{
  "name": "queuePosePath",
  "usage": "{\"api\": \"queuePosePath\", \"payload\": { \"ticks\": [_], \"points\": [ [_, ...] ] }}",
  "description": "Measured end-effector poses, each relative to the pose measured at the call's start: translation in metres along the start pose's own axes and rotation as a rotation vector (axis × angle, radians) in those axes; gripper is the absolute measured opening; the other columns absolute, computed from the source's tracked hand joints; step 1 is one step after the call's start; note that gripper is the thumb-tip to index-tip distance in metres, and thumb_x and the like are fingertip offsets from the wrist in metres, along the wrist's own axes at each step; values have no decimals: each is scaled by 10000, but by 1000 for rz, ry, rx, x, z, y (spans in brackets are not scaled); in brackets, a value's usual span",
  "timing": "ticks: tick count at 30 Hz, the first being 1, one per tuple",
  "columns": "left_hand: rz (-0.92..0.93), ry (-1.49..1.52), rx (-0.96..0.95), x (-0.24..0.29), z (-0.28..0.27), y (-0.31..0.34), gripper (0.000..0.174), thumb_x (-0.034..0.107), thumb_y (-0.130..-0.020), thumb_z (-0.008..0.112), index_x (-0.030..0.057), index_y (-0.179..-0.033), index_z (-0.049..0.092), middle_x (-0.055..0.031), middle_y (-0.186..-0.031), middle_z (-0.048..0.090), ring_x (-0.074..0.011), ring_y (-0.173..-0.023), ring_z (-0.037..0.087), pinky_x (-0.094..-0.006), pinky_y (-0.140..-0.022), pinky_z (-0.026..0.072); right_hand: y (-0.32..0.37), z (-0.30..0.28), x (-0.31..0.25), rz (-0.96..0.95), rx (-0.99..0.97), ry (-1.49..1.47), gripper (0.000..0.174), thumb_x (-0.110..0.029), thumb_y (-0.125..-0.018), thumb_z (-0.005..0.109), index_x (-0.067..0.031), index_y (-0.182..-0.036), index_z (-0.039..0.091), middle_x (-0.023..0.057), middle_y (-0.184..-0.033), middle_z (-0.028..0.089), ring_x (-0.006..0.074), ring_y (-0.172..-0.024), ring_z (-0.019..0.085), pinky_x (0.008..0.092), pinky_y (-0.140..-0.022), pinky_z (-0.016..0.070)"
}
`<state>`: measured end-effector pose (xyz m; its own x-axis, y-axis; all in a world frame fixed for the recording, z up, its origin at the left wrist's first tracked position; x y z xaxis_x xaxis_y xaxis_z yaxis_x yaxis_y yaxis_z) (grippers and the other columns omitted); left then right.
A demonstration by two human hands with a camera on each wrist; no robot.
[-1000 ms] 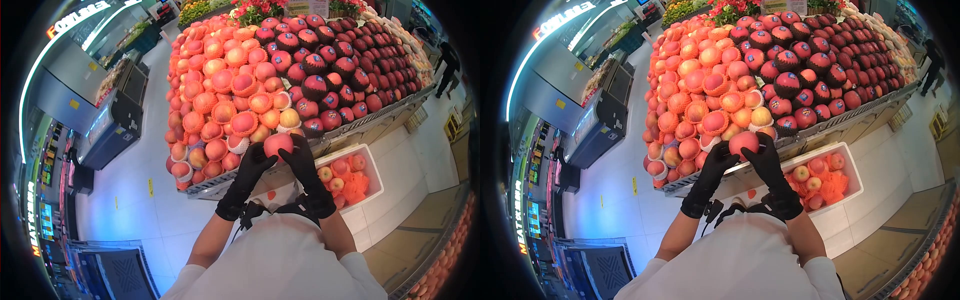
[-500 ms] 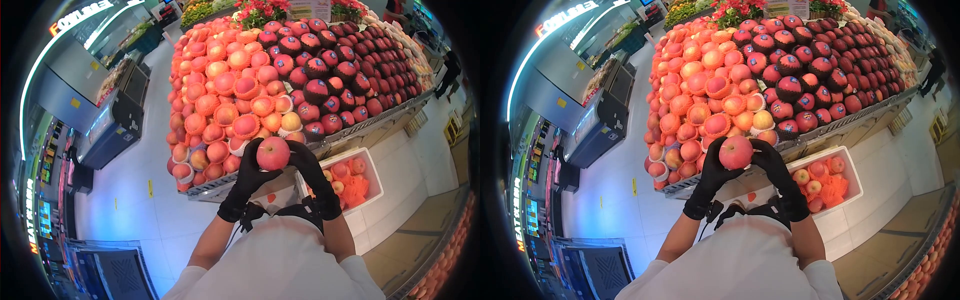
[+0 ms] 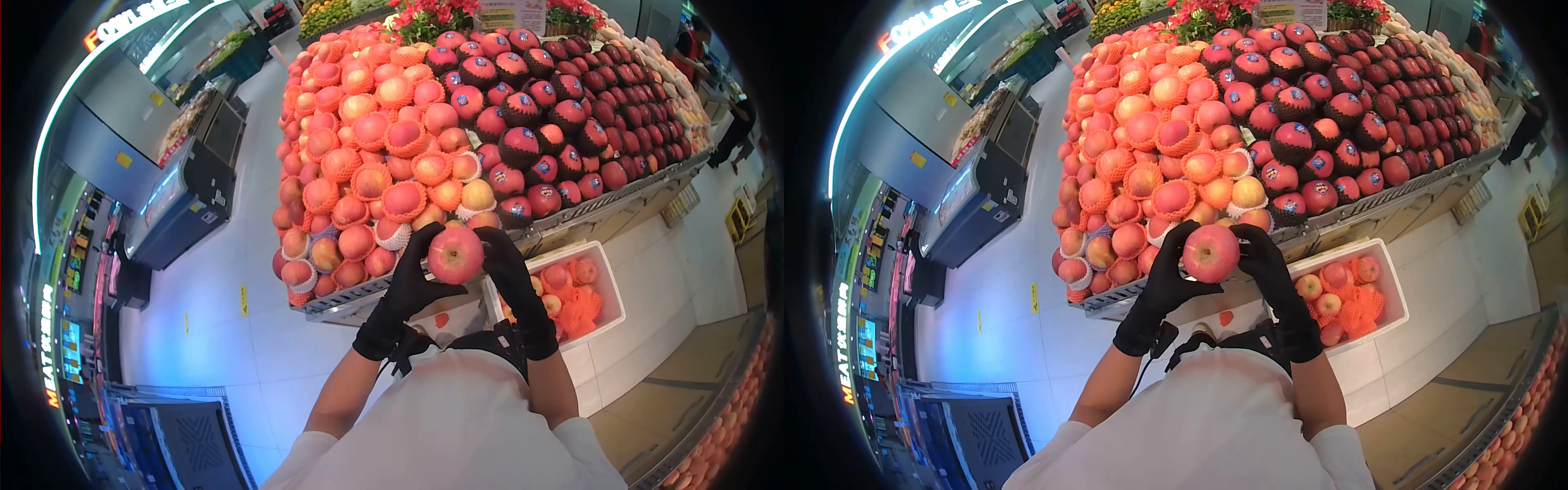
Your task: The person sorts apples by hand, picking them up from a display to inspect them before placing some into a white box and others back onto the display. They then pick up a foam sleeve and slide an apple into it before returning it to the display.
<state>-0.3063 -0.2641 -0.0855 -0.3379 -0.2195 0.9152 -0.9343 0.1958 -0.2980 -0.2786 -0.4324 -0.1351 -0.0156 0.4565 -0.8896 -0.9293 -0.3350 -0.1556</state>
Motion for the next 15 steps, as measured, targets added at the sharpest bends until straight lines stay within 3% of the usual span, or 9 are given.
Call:
{"api": "queuePosePath", "payload": {
  "ticks": [4,7,10,12,14,15],
  "points": [
    [10,-2,-4,7,1,0,973,188,-619,946,46,-1418,410,-114,-1350,524,-239,-1269,512,-387,-1070,430,1,-1,-1,3,-1,22,459,-41,-875,628,-60,-1323,529,56,-1266,577,181,-1149,581,306,-958,466],
    [-188,132,-49,-19,3,0,888,224,-691,896,42,-1417,418,-118,-1331,541,-244,-1274,512,-385,-1057,438,6,4,-16,41,11,190,409,-87,-905,647,-58,-1303,555,47,-1203,613,151,-1115,586,300,-947,469],
    [-539,784,21,-50,12,11,776,352,-785,811,38,-1391,442,-124,-1309,547,-259,-1246,528,-377,-1029,448,3,-3,-8,74,4,161,388,-89,-914,660,-41,-1289,572,43,-1142,645,128,-1074,594,293,-930,477],
    [-337,260,-19,-31,2,-1,729,440,-820,756,38,-1355,466,-122,-1274,558,-256,-1197,548,-368,-1001,457,2,0,-9,57,-35,136,386,-76,-913,661,-30,-1287,575,45,-1126,653,123,-1050,600,287,-910,485],
    [-348,296,-12,-45,2,4,651,446,-879,694,35,-1334,475,-114,-1243,566,-236,-1134,571,-342,-956,480,6,2,-2,65,-48,125,378,-67,-912,664,-21,-1279,582,48,-1118,657,120,-1033,603,282,-893,492],
    [-451,595,14,-82,6,9,587,408,-920,659,33,-1331,472,-106,-1229,569,-217,-1095,584,-321,-925,498,6,0,4,72,-42,132,372,-64,-912,667,-17,-1272,587,49,-1118,658,120,-1027,605,279,-885,494]
  ]
}}
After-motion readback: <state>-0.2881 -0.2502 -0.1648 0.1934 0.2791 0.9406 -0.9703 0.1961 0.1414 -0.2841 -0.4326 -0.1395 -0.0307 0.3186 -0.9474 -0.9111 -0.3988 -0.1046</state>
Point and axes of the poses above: each hand's wrist, its own y-axis away from the middle knuckle, its own z-axis out of the palm, x = y × z, the point moved 8 cm from there along -y, towards the middle knuckle
